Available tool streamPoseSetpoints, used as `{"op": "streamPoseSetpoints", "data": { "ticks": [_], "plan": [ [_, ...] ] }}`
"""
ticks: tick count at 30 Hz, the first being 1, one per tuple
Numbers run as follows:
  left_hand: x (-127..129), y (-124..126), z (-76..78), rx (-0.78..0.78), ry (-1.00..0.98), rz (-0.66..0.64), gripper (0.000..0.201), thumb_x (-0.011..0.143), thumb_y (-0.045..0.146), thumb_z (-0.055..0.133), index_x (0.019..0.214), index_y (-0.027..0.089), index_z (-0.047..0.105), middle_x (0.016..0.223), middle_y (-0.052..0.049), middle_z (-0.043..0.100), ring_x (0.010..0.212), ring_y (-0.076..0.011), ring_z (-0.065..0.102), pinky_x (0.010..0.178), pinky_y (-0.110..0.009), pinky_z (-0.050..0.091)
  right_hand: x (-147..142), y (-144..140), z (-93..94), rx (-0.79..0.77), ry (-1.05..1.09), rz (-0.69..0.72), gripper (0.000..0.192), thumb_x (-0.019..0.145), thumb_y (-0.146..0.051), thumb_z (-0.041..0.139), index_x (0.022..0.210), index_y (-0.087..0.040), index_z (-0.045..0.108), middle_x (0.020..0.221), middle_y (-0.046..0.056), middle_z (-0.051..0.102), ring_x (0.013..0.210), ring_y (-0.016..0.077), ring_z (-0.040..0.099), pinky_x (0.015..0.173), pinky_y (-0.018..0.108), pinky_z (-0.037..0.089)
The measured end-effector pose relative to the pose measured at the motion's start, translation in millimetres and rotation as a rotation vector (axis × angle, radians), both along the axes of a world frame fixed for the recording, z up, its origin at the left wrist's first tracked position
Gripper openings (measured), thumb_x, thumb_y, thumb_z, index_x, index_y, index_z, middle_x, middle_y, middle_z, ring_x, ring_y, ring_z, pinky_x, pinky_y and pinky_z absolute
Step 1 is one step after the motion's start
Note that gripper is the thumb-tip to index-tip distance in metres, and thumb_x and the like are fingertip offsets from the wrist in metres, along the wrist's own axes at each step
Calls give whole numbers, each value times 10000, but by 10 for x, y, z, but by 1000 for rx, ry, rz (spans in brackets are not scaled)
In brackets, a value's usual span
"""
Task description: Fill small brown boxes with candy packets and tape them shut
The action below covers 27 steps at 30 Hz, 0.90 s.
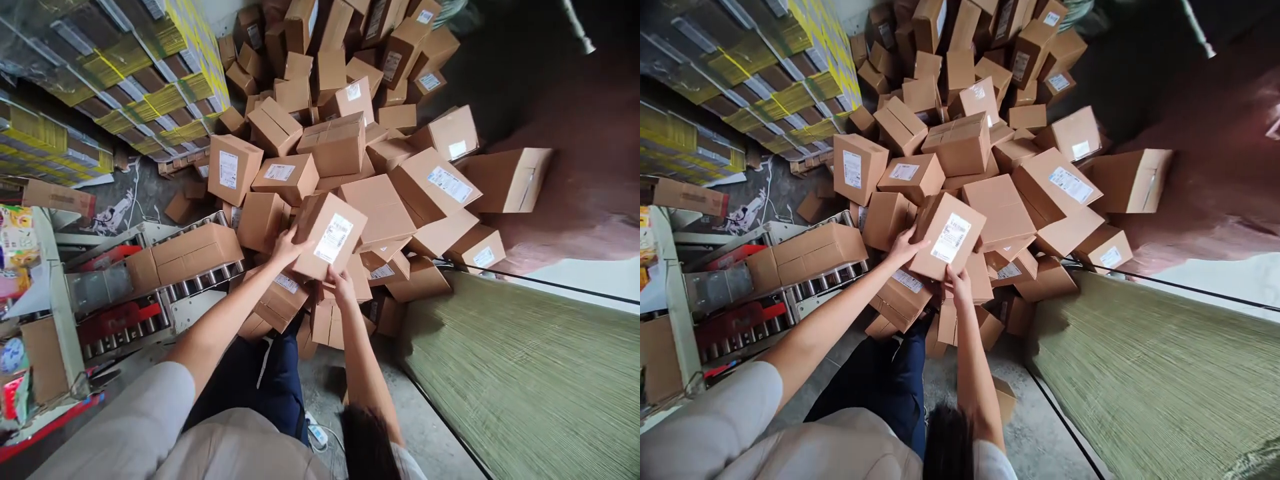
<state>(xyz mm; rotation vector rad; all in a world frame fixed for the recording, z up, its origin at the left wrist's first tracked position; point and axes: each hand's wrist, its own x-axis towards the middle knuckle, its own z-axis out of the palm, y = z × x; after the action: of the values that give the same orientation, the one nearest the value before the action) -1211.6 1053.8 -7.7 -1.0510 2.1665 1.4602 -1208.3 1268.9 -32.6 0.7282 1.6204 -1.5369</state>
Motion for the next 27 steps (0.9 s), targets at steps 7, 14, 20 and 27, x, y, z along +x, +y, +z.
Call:
{"op": "streamPoseSetpoints", "data": {
  "ticks": [7, 14, 20, 27],
  "plan": [
    [313, -255, -566, -209, -290, -23, 653, 879, 181, 554, 1518, 144, 422, 1503, -202, 476, 1445, -349, 386, 1196, -486, 314, 322, -716, -373, 141, 86, 142, 707, 719, -561, 710, 1294, -187, 540, 1301, 146, 634, 1127, 271, 639, 926, 398, 554],
    [345, 135, -785, -110, -26, -13, 659, 916, 137, 413, 1568, 211, 348, 1660, -90, 258, 1548, -274, 198, 1256, -480, 224, 221, -866, -450, 324, 262, 200, 919, 734, -618, 696, 1468, -169, 375, 1521, 193, 412, 1461, 316, 335, 1205, 489, 301],
    [281, 35, -945, -58, 143, -4, 780, 842, 67, 447, 1586, 261, 311, 1693, -13, 164, 1569, -263, 119, 1287, -481, 143, -249, -954, -785, 316, 266, 258, 1179, 727, -707, 654, 1597, -159, 78, 1650, 165, 156, 1554, 271, 111, 1261, 454, 173],
    [349, 5, -1037, -31, 67, -12, 816, 840, 59, 485, 1608, 183, 239, 1698, -93, 96, 1573, -310, 34, 1281, -516, 99, -38, -989, -936, 338, 209, 303, 1271, 695, -756, 637, 1600, -136, -6, 1649, 200, 60, 1560, 285, 36, 1265, 470, 124]
  ]
}}
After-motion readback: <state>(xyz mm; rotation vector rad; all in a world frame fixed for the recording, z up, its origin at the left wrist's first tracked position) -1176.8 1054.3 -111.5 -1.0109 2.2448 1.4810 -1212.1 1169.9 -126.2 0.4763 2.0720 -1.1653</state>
